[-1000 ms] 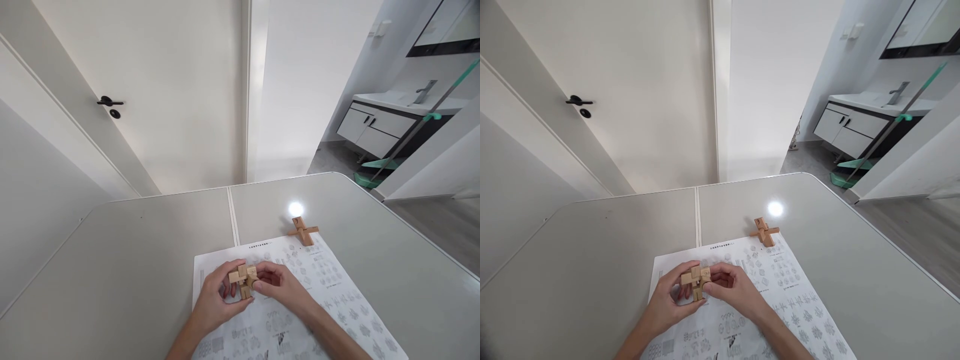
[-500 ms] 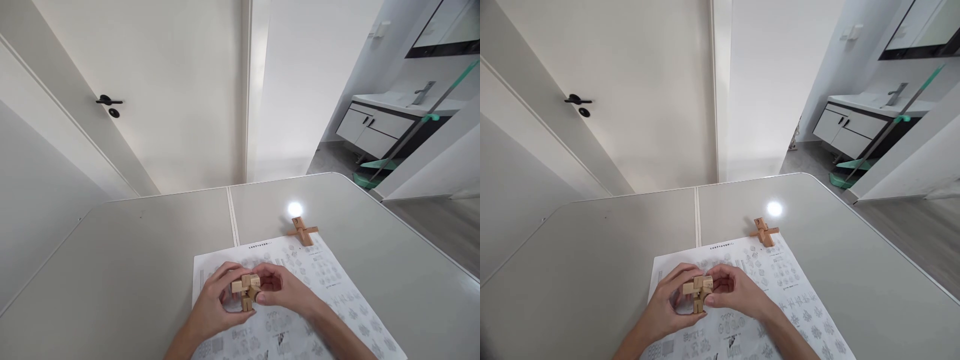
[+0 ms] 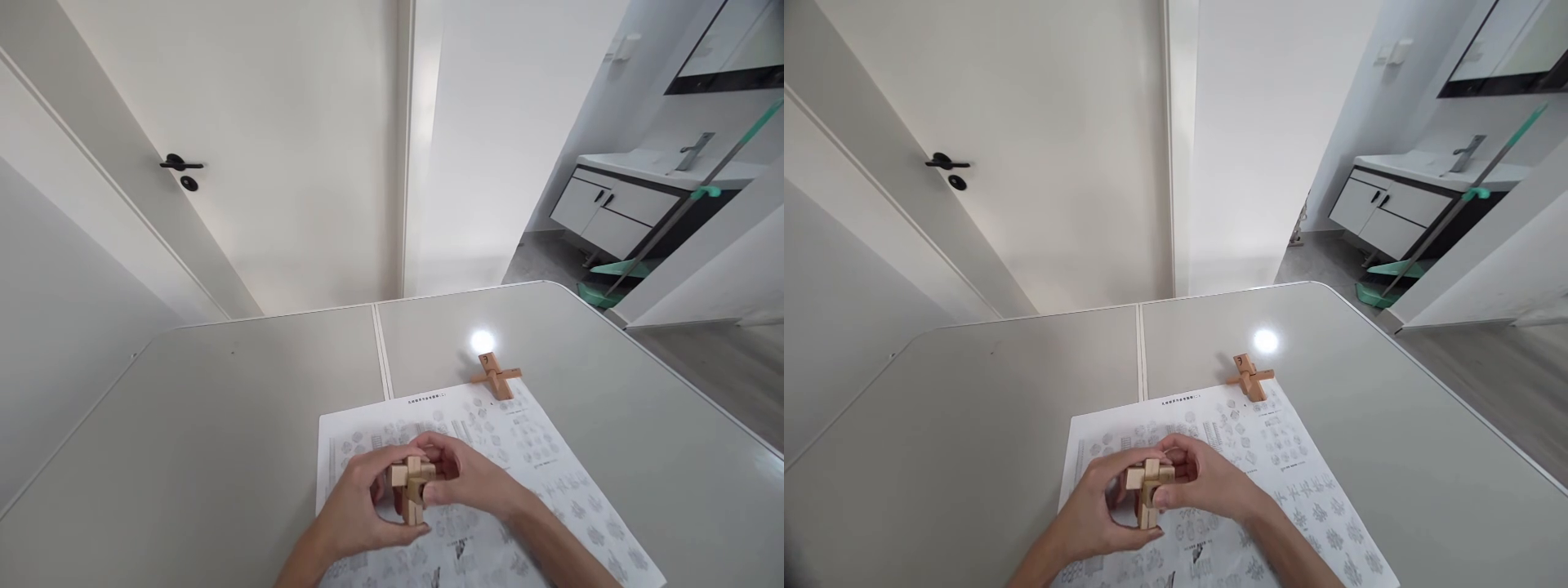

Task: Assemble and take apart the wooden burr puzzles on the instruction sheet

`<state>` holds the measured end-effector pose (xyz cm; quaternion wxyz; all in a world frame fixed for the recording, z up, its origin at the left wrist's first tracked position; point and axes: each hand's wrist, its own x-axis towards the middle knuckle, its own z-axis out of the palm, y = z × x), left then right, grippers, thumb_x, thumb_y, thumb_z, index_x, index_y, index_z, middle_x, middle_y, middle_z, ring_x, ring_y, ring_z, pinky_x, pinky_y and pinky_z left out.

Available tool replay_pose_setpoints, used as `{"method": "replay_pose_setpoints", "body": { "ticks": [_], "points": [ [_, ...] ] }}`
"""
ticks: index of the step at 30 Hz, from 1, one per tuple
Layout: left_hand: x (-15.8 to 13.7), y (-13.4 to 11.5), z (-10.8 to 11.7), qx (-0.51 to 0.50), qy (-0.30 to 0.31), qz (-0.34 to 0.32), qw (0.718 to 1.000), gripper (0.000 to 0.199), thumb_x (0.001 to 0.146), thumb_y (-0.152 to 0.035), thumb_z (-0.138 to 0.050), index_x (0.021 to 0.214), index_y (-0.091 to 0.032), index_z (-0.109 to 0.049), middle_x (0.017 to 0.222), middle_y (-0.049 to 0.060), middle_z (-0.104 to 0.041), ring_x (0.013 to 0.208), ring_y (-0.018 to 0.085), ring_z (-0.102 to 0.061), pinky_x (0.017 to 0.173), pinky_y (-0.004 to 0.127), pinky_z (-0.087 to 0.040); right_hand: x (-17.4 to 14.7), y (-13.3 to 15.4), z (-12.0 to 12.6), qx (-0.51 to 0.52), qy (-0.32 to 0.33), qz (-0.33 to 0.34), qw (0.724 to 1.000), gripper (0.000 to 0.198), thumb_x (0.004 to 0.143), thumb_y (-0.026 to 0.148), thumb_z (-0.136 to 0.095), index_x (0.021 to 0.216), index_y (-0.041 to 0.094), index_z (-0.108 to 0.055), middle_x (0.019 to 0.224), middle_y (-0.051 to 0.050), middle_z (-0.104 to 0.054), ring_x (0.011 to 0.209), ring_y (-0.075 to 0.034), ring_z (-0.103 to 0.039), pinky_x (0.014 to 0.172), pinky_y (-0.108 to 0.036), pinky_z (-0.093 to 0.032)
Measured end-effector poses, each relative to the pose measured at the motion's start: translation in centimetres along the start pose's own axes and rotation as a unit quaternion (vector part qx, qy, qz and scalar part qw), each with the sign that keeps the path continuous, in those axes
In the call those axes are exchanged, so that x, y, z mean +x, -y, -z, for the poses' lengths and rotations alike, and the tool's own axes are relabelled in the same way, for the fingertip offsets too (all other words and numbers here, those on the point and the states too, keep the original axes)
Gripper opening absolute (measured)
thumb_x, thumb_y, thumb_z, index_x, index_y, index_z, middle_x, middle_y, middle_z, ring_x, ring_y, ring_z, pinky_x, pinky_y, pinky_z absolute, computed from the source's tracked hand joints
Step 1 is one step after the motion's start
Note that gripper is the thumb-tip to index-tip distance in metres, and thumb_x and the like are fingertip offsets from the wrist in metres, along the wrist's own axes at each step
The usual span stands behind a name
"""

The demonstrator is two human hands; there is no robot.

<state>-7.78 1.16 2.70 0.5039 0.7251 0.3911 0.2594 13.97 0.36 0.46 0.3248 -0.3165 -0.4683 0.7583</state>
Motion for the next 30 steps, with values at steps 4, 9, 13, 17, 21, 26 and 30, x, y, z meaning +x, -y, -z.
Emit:
{"method": "replay_pose_setpoints", "body": {
  "ticks": [4, 9, 13, 17, 21, 26, 30],
  "points": [
    [0.1, 0.6, 0.3, -0.018, -0.051, 0.021, 0.998, 0.065, 0.065, -0.03, -0.087, 0.127, -0.027, -0.067, 0.092, 0.003, -0.073, 0.072, 0.018, -0.063, 0.062, 0.026, -0.053, -0.1, -0.1, -0.6, -0.084, -0.048, 0.081, 0.992, 0.035, 0.098, 0.053, -0.059, 0.117, 0.023, -0.056, 0.094, -0.004, -0.068, 0.084, -0.02, -0.066, 0.081, -0.038, -0.053],
    [0.1, 0.9, 0.4, -0.112, -0.03, 0.056, 0.992, 0.063, 0.068, -0.031, -0.086, 0.127, -0.025, -0.064, 0.097, 0.004, -0.066, 0.07, 0.015, -0.059, 0.056, 0.023, -0.05, -0.2, -0.4, -1.1, -0.357, -0.136, 0.129, 0.915, 0.025, 0.104, 0.045, -0.047, 0.103, 0.023, -0.06, 0.084, -0.003, -0.063, 0.074, -0.019, -0.056, 0.068, -0.032, -0.044],
    [0.2, 0.6, 0.4, -0.141, -0.018, 0.038, 0.989, 0.06, 0.066, -0.035, -0.088, 0.122, -0.025, -0.067, 0.108, 0.006, -0.06, 0.079, 0.017, -0.06, 0.064, 0.026, -0.054, -0.2, -0.3, -1.4, -0.368, -0.128, 0.134, 0.911, 0.037, 0.105, 0.046, -0.042, 0.079, 0.022, -0.051, 0.07, 0.002, -0.05, 0.061, -0.015, -0.044, 0.057, -0.028, -0.033],
    [0.2, 0.5, 0.4, -0.143, -0.003, 0.039, 0.989, 0.065, 0.068, -0.035, -0.087, 0.129, -0.029, -0.064, 0.113, 0.006, -0.058, 0.082, 0.018, -0.061, 0.067, 0.027, -0.056, -0.2, -0.1, -1.7, -0.254, -0.096, 0.099, 0.957, 0.046, 0.104, 0.055, -0.043, 0.072, 0.022, -0.042, 0.06, 0.006, -0.04, 0.053, -0.012, -0.034, 0.053, -0.027, -0.027],
    [0.2, 0.5, 0.4, -0.111, -0.003, 0.027, 0.993, 0.065, 0.067, -0.029, -0.088, 0.127, -0.031, -0.065, 0.119, 0.007, -0.058, 0.088, 0.021, -0.062, 0.067, 0.027, -0.056, 0.1, -0.4, -1.6, -0.101, -0.048, 0.057, 0.992, 0.05, 0.099, 0.062, -0.048, 0.069, 0.023, -0.04, 0.056, 0.008, -0.031, 0.048, -0.009, -0.028, 0.047, -0.026, -0.023],
    [0.1, 0.8, 0.0, -0.087, -0.021, 0.021, 0.996, 0.068, 0.064, -0.032, -0.091, 0.127, -0.032, -0.065, 0.116, 0.006, -0.06, 0.087, 0.021, -0.061, 0.063, 0.025, -0.053, 0.5, -1.2, -1.9, 0.024, -0.038, 0.026, 0.999, 0.055, 0.096, 0.06, -0.056, 0.061, 0.022, -0.039, 0.055, 0.008, -0.03, 0.044, -0.007, -0.022, 0.042, -0.025, -0.022],
    [0.3, 1.6, -0.1, -0.151, -0.08, 0.053, 0.984, 0.071, 0.076, -0.039, -0.083, 0.139, -0.032, -0.054, 0.122, 0.009, -0.061, 0.071, 0.014, -0.061, 0.056, 0.023, -0.049, 0.9, -1.6, -2.1, 0.079, -0.076, 0.03, 0.993, 0.056, 0.097, 0.061, -0.054, 0.059, 0.02, -0.046, 0.046, 0.008, -0.036, 0.038, -0.008, -0.034, 0.043, -0.024, -0.029]
  ]
}}
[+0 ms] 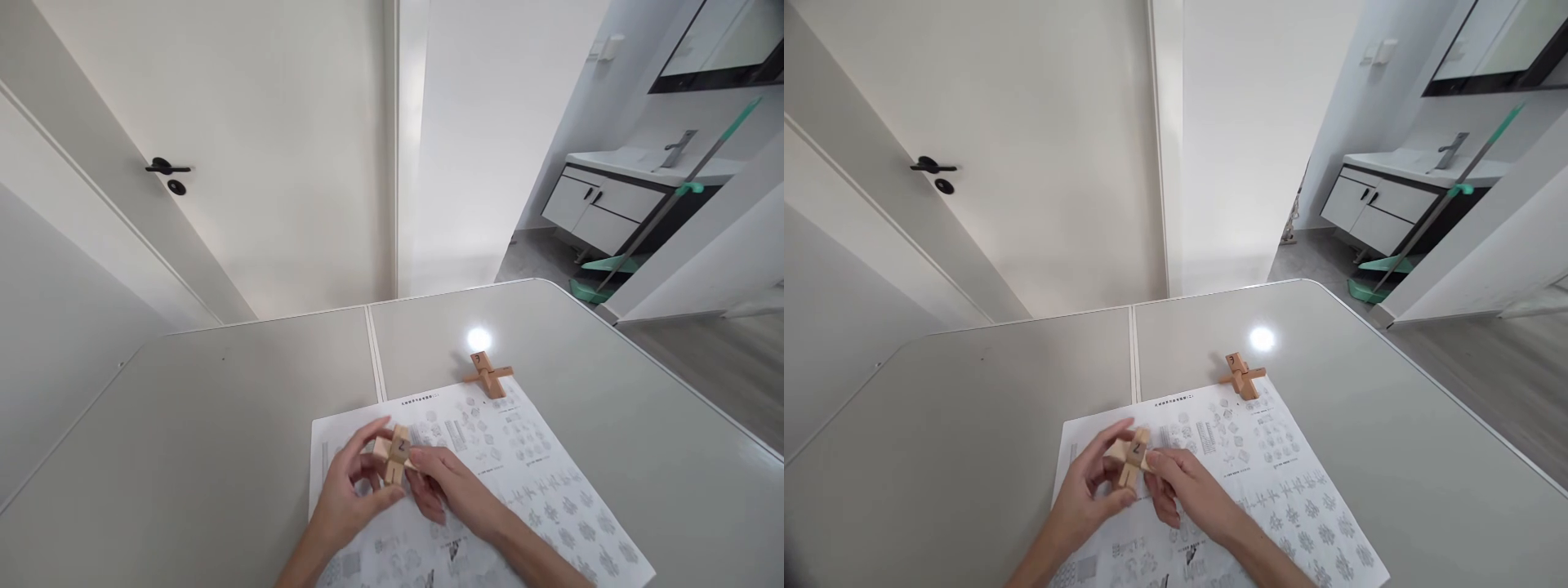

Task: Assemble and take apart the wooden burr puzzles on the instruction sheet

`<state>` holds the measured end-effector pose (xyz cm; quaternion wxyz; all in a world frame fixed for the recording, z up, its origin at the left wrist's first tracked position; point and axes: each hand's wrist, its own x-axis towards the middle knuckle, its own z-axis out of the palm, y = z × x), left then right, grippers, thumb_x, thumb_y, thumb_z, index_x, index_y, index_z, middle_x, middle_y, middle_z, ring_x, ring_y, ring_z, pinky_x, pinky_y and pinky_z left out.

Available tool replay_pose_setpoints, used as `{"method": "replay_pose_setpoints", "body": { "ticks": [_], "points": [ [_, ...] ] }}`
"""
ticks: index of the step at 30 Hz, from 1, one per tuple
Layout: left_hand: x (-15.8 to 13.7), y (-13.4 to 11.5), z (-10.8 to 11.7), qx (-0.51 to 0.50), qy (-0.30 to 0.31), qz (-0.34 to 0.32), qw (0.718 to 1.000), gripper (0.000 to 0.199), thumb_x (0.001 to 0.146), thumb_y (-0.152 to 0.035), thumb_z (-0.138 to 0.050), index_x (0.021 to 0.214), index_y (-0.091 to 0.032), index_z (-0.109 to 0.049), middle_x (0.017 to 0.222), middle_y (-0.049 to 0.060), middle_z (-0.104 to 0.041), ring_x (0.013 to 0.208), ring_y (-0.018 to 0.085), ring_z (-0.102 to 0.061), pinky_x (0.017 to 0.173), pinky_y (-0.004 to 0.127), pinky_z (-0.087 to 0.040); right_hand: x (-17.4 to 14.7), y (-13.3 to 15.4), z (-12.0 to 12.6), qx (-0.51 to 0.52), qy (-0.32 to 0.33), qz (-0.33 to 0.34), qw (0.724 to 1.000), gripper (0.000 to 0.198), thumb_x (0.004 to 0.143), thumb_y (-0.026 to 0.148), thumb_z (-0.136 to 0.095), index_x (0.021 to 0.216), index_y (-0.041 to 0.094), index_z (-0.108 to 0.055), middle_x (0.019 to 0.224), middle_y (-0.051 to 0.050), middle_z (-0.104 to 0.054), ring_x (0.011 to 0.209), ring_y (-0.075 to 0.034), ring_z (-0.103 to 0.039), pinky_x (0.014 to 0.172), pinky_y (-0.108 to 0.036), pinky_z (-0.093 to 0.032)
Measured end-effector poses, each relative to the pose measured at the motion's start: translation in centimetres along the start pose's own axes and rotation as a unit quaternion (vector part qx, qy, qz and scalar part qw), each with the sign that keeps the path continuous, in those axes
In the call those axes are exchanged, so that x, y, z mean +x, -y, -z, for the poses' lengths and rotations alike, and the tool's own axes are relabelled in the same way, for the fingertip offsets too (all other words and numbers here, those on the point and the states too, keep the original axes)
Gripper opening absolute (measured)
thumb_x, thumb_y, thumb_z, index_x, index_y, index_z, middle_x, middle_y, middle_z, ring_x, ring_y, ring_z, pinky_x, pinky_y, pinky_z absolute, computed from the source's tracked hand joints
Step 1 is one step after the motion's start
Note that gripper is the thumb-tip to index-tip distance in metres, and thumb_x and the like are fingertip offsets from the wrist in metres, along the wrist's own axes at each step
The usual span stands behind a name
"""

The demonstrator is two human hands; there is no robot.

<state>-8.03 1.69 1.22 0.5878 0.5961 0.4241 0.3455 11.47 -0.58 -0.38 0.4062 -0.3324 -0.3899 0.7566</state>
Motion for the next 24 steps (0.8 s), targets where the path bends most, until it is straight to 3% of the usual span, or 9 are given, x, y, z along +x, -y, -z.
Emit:
{"method": "replay_pose_setpoints", "body": {
  "ticks": [4, 8, 16, 20, 24],
  "points": [
    [0.5, 0.3, 0.3, -0.036, -0.066, -0.014, 0.997, 0.056, 0.095, -0.048, -0.059, 0.145, -0.032, -0.04, 0.137, 0.014, -0.055, 0.061, 0.01, -0.06, 0.047, 0.023, -0.046, 0.6, 0.0, 0.8, 0.113, -0.078, -0.02, 0.99, 0.048, 0.095, 0.06, -0.056, 0.07, 0.019, -0.054, 0.048, 0.008, -0.04, 0.037, -0.007, -0.034, 0.041, -0.023, -0.028],
    [0.7, -0.3, 0.2, -0.014, -0.103, -0.008, 0.995, 0.04, 0.098, -0.048, -0.055, 0.133, -0.028, -0.049, 0.125, 0.009, -0.059, 0.06, 0.01, -0.056, 0.05, 0.024, -0.047, 1.2, 0.2, 2.3, 0.249, -0.152, 0.007, 0.956, 0.037, 0.091, 0.053, -0.067, 0.08, 0.02, -0.056, 0.057, 0.009, -0.037, 0.042, -0.006, -0.028, 0.038, -0.019, -0.027],
    [0.7, -0.9, 0.1, 0.005, -0.11, 0.009, 0.994, 0.03, 0.095, -0.048, -0.057, 0.115, -0.026, -0.06, 0.116, 0.006, -0.062, 0.059, 0.009, -0.052, 0.054, 0.025, -0.046, 1.5, 0.4, 4.0, 0.424, -0.159, 0.085, 0.888, 0.022, 0.09, 0.034, -0.076, 0.088, 0.021, -0.059, 0.064, 0.008, -0.04, 0.046, -0.006, -0.032, 0.039, -0.015, -0.034],
    [0.8, -1.1, 0.2, 0.011, -0.102, 0.021, 0.994, 0.029, 0.095, -0.048, -0.058, 0.112, -0.024, -0.061, 0.108, 0.005, -0.064, 0.059, 0.009, -0.05, 0.056, 0.024, -0.045, 1.5, 0.6, 4.0, 0.422, -0.159, 0.083, 0.888, 0.024, 0.091, 0.04, -0.074, 0.088, 0.021, -0.06, 0.063, 0.007, -0.039, 0.047, -0.007, -0.03, 0.039, -0.016, -0.032],
    [1.0, -0.7, 0.2, 0.015, -0.097, 0.023, 0.995, 0.029, 0.095, -0.049, -0.057, 0.109, -0.024, -0.062, 0.106, 0.004, -0.064, 0.059, 0.009, -0.05, 0.054, 0.024, -0.045, 1.2, 0.9, 3.1, 0.353, -0.139, 0.058, 0.923, 0.027, 0.089, 0.042, -0.076, 0.088, 0.019, -0.062, 0.064, 0.007, -0.04, 0.049, -0.007, -0.028, 0.041, -0.018, -0.027]
  ]
}}
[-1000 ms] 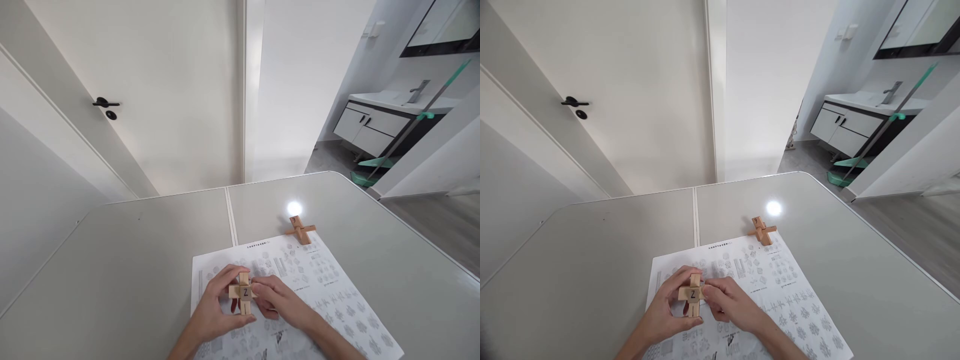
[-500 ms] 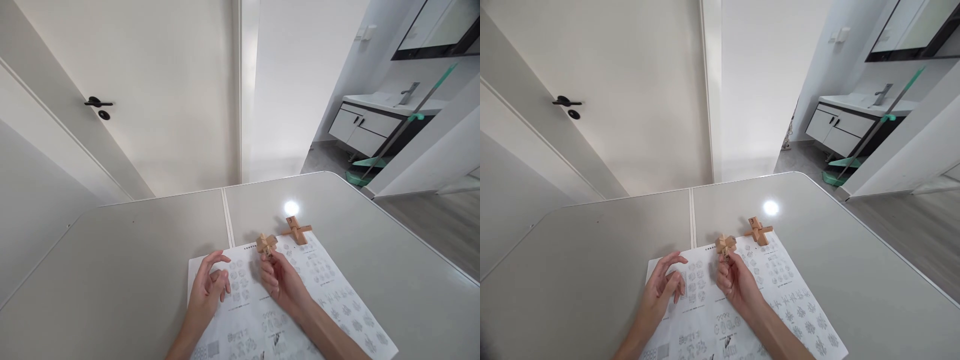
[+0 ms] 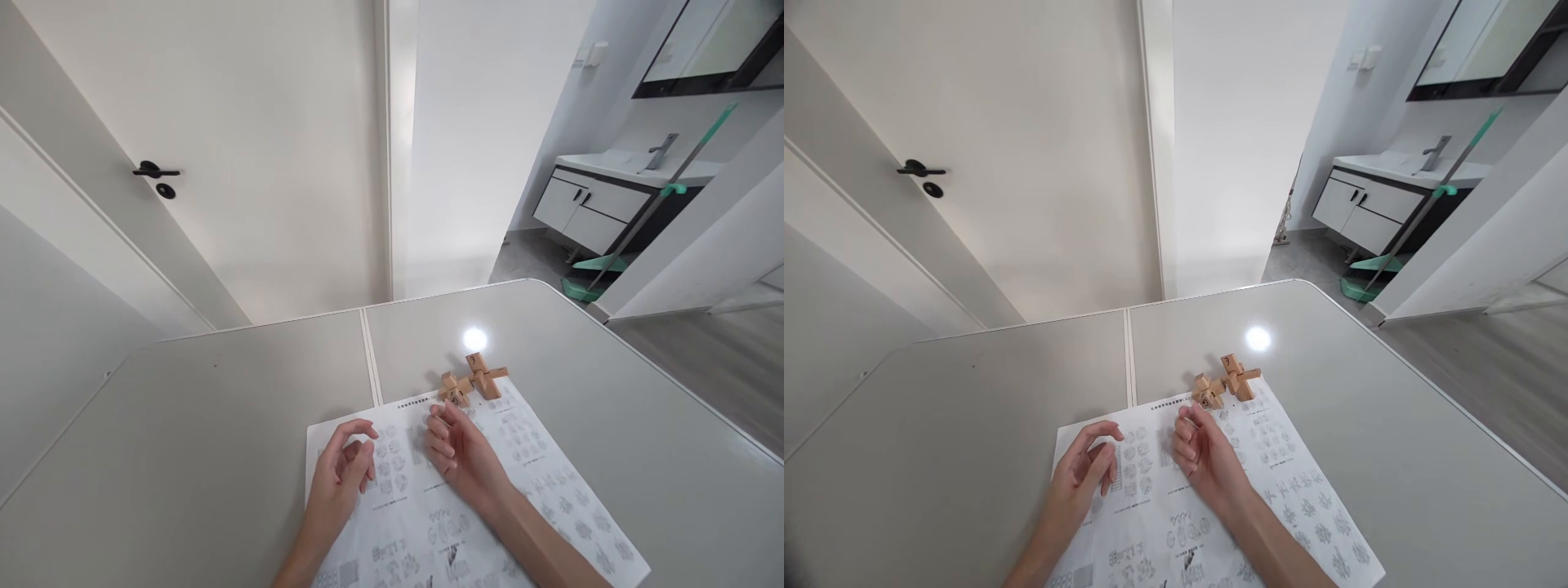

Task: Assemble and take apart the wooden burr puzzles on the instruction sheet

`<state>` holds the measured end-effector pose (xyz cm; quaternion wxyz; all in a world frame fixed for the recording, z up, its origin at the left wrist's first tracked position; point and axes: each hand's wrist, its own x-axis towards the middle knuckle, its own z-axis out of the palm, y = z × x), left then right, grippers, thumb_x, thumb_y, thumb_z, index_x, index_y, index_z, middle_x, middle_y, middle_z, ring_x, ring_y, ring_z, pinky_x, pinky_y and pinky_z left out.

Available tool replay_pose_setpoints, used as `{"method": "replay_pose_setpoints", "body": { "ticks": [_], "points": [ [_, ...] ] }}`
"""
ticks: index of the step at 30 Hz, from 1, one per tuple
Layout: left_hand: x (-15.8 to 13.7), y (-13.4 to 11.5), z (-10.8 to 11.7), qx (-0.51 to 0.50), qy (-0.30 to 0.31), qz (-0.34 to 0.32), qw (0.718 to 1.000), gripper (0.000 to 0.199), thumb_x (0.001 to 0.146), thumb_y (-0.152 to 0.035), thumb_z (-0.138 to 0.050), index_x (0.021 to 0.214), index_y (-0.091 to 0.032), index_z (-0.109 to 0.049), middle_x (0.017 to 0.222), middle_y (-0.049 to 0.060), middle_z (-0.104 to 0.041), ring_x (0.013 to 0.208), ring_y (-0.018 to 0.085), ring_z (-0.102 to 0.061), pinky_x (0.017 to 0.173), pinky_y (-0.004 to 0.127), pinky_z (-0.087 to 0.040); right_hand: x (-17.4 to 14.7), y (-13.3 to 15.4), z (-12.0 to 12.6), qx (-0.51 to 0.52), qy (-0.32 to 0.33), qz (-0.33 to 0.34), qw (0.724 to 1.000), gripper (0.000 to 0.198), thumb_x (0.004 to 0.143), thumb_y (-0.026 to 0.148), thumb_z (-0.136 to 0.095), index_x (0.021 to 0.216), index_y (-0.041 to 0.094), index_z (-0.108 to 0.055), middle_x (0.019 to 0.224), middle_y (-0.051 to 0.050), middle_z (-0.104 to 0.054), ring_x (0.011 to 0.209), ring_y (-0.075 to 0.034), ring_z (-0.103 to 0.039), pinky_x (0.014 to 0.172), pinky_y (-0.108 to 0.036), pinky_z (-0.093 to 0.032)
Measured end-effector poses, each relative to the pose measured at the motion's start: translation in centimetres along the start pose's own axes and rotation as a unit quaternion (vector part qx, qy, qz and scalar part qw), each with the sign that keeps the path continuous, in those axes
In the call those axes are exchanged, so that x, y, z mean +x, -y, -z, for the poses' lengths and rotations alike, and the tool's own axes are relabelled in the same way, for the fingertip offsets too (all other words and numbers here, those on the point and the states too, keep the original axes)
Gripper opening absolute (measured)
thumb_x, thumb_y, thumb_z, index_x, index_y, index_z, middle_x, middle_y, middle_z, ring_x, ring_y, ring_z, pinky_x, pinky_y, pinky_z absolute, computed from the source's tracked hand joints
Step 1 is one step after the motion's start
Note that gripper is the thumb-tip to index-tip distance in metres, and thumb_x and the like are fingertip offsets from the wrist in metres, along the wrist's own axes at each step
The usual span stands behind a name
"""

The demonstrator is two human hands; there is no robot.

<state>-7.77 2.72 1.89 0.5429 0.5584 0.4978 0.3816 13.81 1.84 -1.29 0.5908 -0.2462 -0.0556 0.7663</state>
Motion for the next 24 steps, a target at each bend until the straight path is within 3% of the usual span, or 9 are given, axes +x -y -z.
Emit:
{"method": "replay_pose_setpoints", "body": {
  "ticks": [8, 24],
  "points": [
    [0.4, 1.2, 0.0, 0.018, 0.007, 0.003, 1.0, 0.031, 0.096, -0.05, -0.056, 0.103, -0.021, -0.063, 0.087, 0.002, -0.065, 0.058, 0.011, -0.05, 0.052, 0.023, -0.043, -1.1, -0.5, -1.3, -0.188, 0.04, -0.022, 0.981, 0.036, 0.085, 0.042, -0.08, 0.076, 0.019, -0.054, 0.067, 0.004, -0.047, 0.051, -0.007, -0.036, 0.049, -0.024, -0.026],
    [0.6, 2.0, 0.0, 0.031, 0.019, -0.004, 0.999, 0.027, 0.098, -0.047, -0.055, 0.102, -0.022, -0.064, 0.086, 0.002, -0.064, 0.059, 0.011, -0.052, 0.054, 0.023, -0.044, -0.5, -0.8, -0.7, -0.193, 0.046, -0.019, 0.98, 0.029, 0.09, 0.036, -0.076, 0.079, 0.018, -0.056, 0.066, 0.004, -0.048, 0.052, -0.008, -0.041, 0.051, -0.025, -0.027]
  ]
}}
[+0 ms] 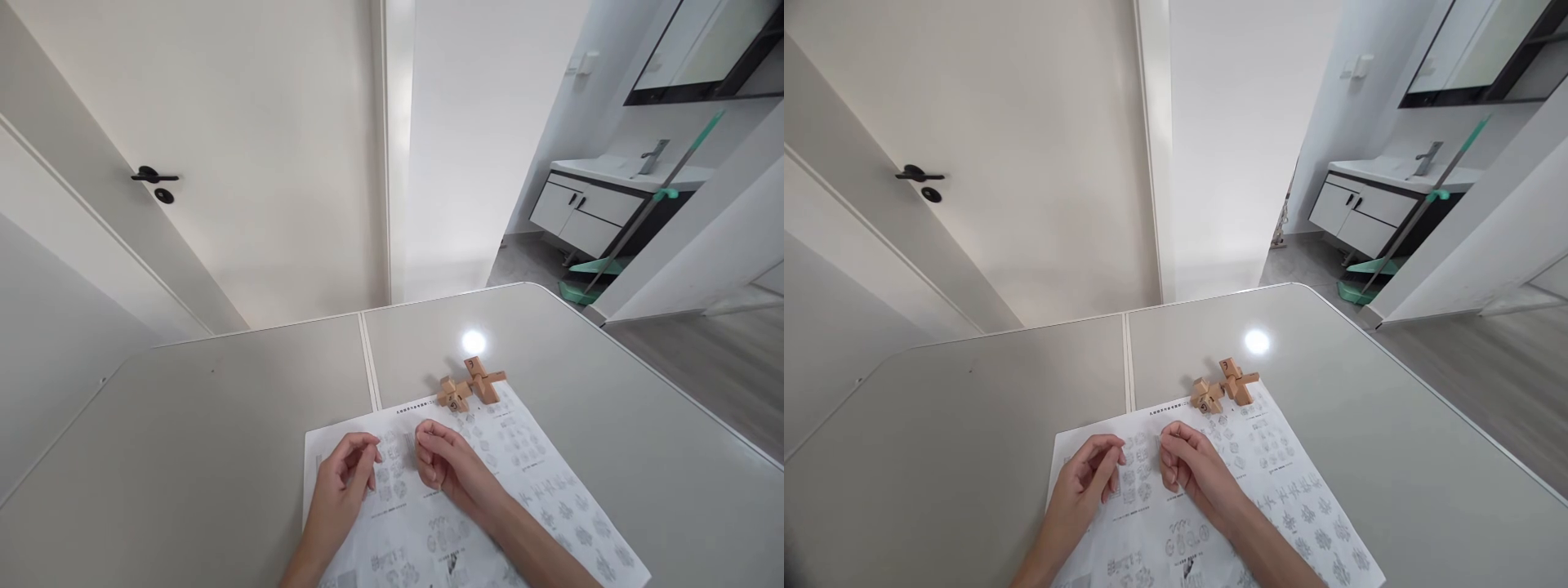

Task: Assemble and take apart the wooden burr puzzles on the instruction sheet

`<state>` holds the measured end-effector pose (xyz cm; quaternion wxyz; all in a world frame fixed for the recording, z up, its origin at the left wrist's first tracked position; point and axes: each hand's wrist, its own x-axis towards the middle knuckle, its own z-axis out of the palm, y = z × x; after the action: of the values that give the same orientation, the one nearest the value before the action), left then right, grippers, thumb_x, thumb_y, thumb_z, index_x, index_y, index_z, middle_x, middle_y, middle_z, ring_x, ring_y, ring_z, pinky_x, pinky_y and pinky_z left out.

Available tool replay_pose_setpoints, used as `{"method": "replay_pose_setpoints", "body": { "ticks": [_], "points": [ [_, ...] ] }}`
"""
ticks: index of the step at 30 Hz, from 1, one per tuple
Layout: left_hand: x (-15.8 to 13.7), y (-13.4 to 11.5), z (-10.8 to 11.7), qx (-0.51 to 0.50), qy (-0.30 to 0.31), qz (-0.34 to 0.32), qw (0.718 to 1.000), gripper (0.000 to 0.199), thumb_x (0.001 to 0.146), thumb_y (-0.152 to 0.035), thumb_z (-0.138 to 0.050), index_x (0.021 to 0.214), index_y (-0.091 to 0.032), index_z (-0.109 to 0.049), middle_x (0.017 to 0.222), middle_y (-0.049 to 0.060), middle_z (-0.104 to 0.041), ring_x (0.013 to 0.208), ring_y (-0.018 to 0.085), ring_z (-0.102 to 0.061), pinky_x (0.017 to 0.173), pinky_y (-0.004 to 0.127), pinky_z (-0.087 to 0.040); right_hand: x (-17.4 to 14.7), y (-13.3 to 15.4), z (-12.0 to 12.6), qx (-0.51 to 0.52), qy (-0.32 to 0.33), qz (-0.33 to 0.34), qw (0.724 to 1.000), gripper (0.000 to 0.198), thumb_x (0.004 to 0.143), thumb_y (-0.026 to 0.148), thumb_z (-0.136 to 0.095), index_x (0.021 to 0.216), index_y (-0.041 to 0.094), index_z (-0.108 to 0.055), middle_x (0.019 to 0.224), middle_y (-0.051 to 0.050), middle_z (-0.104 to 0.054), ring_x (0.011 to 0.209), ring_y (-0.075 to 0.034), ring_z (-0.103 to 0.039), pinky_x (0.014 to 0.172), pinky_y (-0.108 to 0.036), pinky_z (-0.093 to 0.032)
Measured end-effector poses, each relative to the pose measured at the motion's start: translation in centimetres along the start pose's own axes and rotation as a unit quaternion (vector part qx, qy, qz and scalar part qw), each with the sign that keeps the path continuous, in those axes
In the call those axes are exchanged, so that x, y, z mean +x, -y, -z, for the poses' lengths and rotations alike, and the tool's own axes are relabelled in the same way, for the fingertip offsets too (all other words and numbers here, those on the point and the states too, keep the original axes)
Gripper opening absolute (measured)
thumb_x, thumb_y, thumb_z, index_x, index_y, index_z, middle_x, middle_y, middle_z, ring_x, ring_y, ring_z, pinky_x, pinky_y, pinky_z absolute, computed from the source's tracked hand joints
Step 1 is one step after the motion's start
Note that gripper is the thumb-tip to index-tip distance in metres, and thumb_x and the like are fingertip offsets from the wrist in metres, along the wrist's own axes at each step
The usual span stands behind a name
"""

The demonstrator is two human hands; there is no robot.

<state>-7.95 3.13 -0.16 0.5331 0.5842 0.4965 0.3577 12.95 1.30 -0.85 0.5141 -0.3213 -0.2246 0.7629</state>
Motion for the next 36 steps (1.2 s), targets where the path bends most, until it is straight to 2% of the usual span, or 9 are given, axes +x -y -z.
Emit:
{"method": "replay_pose_setpoints", "body": {
  "ticks": [21, 36],
  "points": [
    [-0.07, -0.36, -0.1, 0.019, -0.005, -0.002, 1.0, 0.028, 0.097, -0.048, -0.055, 0.102, -0.022, -0.064, 0.083, 0.002, -0.064, 0.059, 0.012, -0.054, 0.056, 0.024, -0.046, 0.02, 0.17, -0.29, -0.009, -0.011, -0.009, 1.0, 0.036, 0.085, 0.043, -0.08, 0.076, 0.019, -0.055, 0.066, 0.004, -0.048, 0.052, -0.009, -0.038, 0.052, -0.026, -0.027],
    [-0.15, -0.58, -0.09, 0.024, -0.014, 0.0, 1.0, 0.029, 0.096, -0.049, -0.057, 0.1, -0.022, -0.066, 0.082, 0.002, -0.066, 0.058, 0.012, -0.055, 0.054, 0.023, -0.046, -0.02, 0.14, -0.28, -0.003, -0.014, -0.011, 1.0, 0.035, 0.085, 0.041, -0.08, 0.076, 0.019, -0.056, 0.067, 0.004, -0.048, 0.053, -0.009, -0.04, 0.052, -0.026, -0.027]
  ]
}}
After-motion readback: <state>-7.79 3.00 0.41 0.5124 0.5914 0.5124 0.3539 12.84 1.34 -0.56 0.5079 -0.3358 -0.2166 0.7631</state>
